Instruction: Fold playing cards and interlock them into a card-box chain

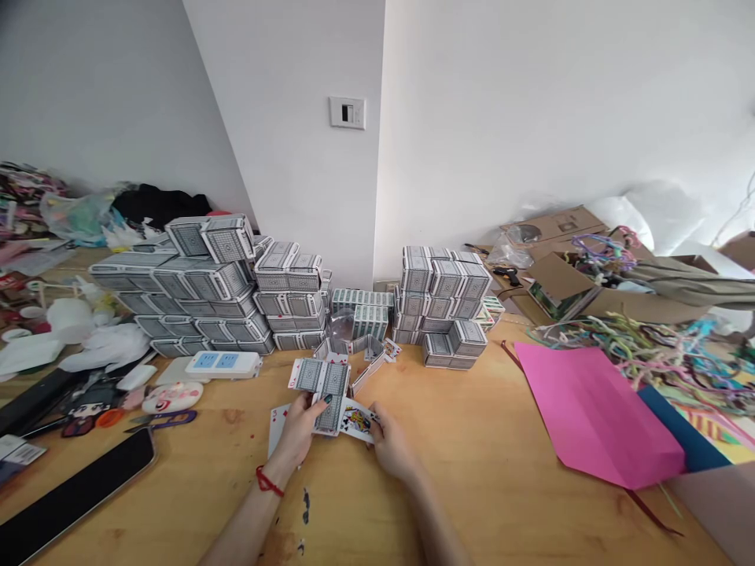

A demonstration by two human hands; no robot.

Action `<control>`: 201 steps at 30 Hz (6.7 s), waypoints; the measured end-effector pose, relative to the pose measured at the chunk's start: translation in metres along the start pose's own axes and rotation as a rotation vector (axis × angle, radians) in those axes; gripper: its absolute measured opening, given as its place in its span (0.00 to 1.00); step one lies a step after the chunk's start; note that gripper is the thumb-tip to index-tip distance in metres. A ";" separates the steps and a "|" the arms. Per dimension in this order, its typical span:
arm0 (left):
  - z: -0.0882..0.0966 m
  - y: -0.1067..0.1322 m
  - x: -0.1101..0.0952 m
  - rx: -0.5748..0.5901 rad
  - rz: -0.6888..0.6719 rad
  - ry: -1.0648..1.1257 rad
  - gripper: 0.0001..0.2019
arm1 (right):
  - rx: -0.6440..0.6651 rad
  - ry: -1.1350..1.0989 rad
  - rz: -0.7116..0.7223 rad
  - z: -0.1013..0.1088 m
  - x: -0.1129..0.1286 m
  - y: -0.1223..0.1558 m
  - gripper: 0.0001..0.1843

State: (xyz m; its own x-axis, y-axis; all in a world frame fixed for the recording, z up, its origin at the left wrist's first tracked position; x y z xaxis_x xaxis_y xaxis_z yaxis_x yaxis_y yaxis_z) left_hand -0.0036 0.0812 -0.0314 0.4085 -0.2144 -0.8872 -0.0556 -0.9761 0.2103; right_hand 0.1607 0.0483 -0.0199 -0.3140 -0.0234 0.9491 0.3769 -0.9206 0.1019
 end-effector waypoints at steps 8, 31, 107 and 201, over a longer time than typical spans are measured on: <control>-0.002 0.001 -0.001 0.017 -0.008 -0.006 0.19 | 0.016 -0.013 0.012 0.001 0.004 0.001 0.07; -0.007 0.004 -0.010 0.051 -0.040 -0.085 0.18 | 0.057 -0.043 0.003 0.002 0.002 -0.001 0.09; -0.047 0.018 0.007 0.225 0.040 -0.628 0.13 | 0.089 -0.122 0.015 -0.007 -0.005 -0.003 0.10; -0.052 0.029 0.005 0.139 0.059 -0.328 0.10 | 0.032 -0.490 -0.206 -0.041 -0.016 -0.001 0.27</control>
State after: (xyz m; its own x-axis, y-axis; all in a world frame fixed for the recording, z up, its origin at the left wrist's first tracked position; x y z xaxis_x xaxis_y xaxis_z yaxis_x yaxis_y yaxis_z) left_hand 0.0440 0.0540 -0.0084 0.0882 -0.2489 -0.9645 -0.2031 -0.9524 0.2272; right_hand 0.1297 0.0331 -0.0479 0.0569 0.3487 0.9355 0.3787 -0.8745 0.3029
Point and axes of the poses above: each hand's wrist, its own y-axis away from the middle knuckle, its own z-axis out of the back of the hand, x = y × z, the point moved 9 cm from there along -y, towards the middle knuckle, and after that the axes turned 9 degrees about x, right-handed, at the moved point
